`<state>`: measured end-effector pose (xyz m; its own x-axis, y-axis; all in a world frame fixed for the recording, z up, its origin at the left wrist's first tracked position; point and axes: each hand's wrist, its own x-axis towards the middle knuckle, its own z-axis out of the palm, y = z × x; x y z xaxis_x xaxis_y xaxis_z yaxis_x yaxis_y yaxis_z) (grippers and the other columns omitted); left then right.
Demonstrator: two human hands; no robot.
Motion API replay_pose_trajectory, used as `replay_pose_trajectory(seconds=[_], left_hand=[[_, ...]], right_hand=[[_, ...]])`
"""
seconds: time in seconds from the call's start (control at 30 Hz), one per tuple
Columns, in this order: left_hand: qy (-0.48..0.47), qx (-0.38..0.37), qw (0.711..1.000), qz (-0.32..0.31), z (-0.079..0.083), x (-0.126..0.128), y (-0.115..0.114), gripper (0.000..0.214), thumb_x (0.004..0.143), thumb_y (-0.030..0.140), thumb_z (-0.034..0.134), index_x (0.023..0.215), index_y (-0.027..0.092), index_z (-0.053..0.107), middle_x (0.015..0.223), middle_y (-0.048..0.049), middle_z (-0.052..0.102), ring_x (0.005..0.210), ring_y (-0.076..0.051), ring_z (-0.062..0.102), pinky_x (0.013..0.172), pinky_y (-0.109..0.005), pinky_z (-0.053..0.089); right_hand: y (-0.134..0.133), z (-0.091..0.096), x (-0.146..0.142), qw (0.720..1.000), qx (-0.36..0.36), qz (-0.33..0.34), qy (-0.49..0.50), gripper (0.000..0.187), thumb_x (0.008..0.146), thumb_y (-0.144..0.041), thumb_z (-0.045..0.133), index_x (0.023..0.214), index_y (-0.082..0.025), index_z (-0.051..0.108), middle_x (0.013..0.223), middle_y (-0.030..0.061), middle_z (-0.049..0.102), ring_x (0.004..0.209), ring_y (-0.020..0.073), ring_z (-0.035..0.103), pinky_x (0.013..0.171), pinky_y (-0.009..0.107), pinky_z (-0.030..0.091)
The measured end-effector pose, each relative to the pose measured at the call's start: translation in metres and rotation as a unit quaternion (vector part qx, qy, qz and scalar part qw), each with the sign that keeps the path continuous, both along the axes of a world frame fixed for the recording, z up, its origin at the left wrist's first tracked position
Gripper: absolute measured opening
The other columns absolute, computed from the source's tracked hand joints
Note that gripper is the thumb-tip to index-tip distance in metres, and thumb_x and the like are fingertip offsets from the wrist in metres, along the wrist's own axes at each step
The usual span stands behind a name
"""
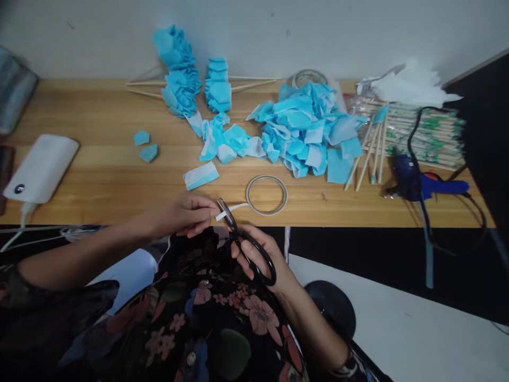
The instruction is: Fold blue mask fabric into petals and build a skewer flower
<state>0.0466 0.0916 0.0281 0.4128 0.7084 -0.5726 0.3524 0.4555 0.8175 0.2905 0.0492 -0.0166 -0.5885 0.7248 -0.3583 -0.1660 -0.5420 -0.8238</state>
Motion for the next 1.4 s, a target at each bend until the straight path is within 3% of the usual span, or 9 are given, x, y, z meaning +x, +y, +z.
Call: replay_pose_trajectory(seconds=[0.43,0.7,0.93,1.03,1.13,1.17,1.23,1.3,1.4], left_hand=[[-0.009,-0.032,0.999,0.027,0.003,0.004,0.002,0.032,0.096,0.039,0.056,0.074,0.016,0.061,0.050,0.0041,0.052,0.038,-0.004,0.037,0.039,-0.016,0.027],[-0.039,-0.078,0.994,0.061,0.008,0.004,0.004,0.025,0.095,0.036,0.058,0.103,0.016,0.070,0.053,0.0047,0.057,0.040,-0.008,0.045,0.036,-0.016,0.028],[0.060,0.089,0.994,-0.005,0.016,0.010,0.018,0.039,0.097,0.040,0.057,0.069,0.014,0.065,0.051,0.0017,0.055,0.041,-0.005,0.041,0.041,-0.016,0.030],[0.062,0.122,0.990,0.034,0.015,0.011,0.027,0.029,0.097,0.035,0.056,0.090,0.013,0.074,0.058,0.0011,0.061,0.044,-0.007,0.048,0.044,-0.017,0.037],[0.082,0.156,0.980,0.091,0.013,0.011,0.033,0.037,0.100,0.032,0.051,0.122,0.013,0.074,0.066,-0.0004,0.068,0.050,-0.010,0.054,0.049,-0.020,0.042],[0.103,0.184,0.975,0.075,0.012,0.012,0.036,0.038,0.101,0.030,0.050,0.125,0.015,0.074,0.070,-0.0017,0.071,0.056,-0.012,0.059,0.053,-0.021,0.045],[0.156,0.261,0.952,-0.016,0.008,0.016,0.040,0.036,0.099,0.024,0.052,0.124,0.019,0.077,0.088,-0.0050,0.079,0.077,-0.016,0.069,0.068,-0.023,0.050],[0.211,0.336,0.909,-0.126,0.004,0.023,0.047,0.034,0.096,0.017,0.055,0.120,0.023,0.079,0.110,-0.0068,0.081,0.099,-0.020,0.072,0.081,-0.027,0.050],[0.283,0.409,0.836,-0.231,-0.003,0.032,0.059,0.026,0.096,0.016,0.059,0.111,0.022,0.080,0.109,-0.0097,0.079,0.100,-0.024,0.070,0.077,-0.029,0.044]], right_hand=[[-0.002,-0.004,0.003,0.998,-0.062,-0.014,0.026,0.055,0.085,-0.061,0.081,0.121,-0.020,0.071,0.071,-0.0047,0.050,0.049,0.0030,0.027,0.041,0.016,0.017],[0.000,-0.004,0.003,0.996,-0.083,-0.015,0.040,0.054,0.085,-0.061,0.082,0.117,-0.020,0.072,0.070,-0.0052,0.048,0.049,0.0028,0.025,0.039,0.016,0.014],[0.001,-0.012,0.010,0.996,-0.069,-0.036,0.047,0.056,0.087,-0.062,0.079,0.125,-0.022,0.071,0.072,-0.0036,0.051,0.051,0.0037,0.026,0.041,0.016,0.017],[0.003,-0.011,0.013,0.995,-0.067,-0.049,0.063,0.058,0.084,-0.065,0.080,0.122,-0.022,0.070,0.071,-0.0043,0.051,0.048,0.0031,0.024,0.037,0.015,0.015],[0.003,-0.012,0.017,0.992,-0.065,-0.051,0.091,0.059,0.082,-0.066,0.081,0.119,-0.022,0.070,0.070,-0.0047,0.052,0.045,0.0022,0.021,0.035,0.015,0.014],[0.002,-0.013,0.018,0.992,-0.065,-0.051,0.096,0.058,0.082,-0.066,0.081,0.118,-0.022,0.070,0.069,-0.0047,0.052,0.045,0.0023,0.022,0.035,0.015,0.014],[0.001,-0.016,0.022,0.991,-0.068,-0.051,0.099,0.056,0.083,-0.065,0.082,0.117,-0.023,0.070,0.069,-0.0046,0.052,0.046,0.0029,0.023,0.035,0.015,0.016],[-0.001,-0.018,0.025,0.991,-0.067,-0.048,0.104,0.055,0.083,-0.065,0.081,0.117,-0.023,0.069,0.069,-0.0046,0.052,0.047,0.0038,0.024,0.037,0.016,0.017],[-0.005,-0.017,0.027,0.991,-0.056,-0.029,0.119,0.055,0.086,-0.065,0.079,0.120,-0.024,0.067,0.068,-0.0051,0.051,0.048,0.0046,0.024,0.039,0.017,0.018]])
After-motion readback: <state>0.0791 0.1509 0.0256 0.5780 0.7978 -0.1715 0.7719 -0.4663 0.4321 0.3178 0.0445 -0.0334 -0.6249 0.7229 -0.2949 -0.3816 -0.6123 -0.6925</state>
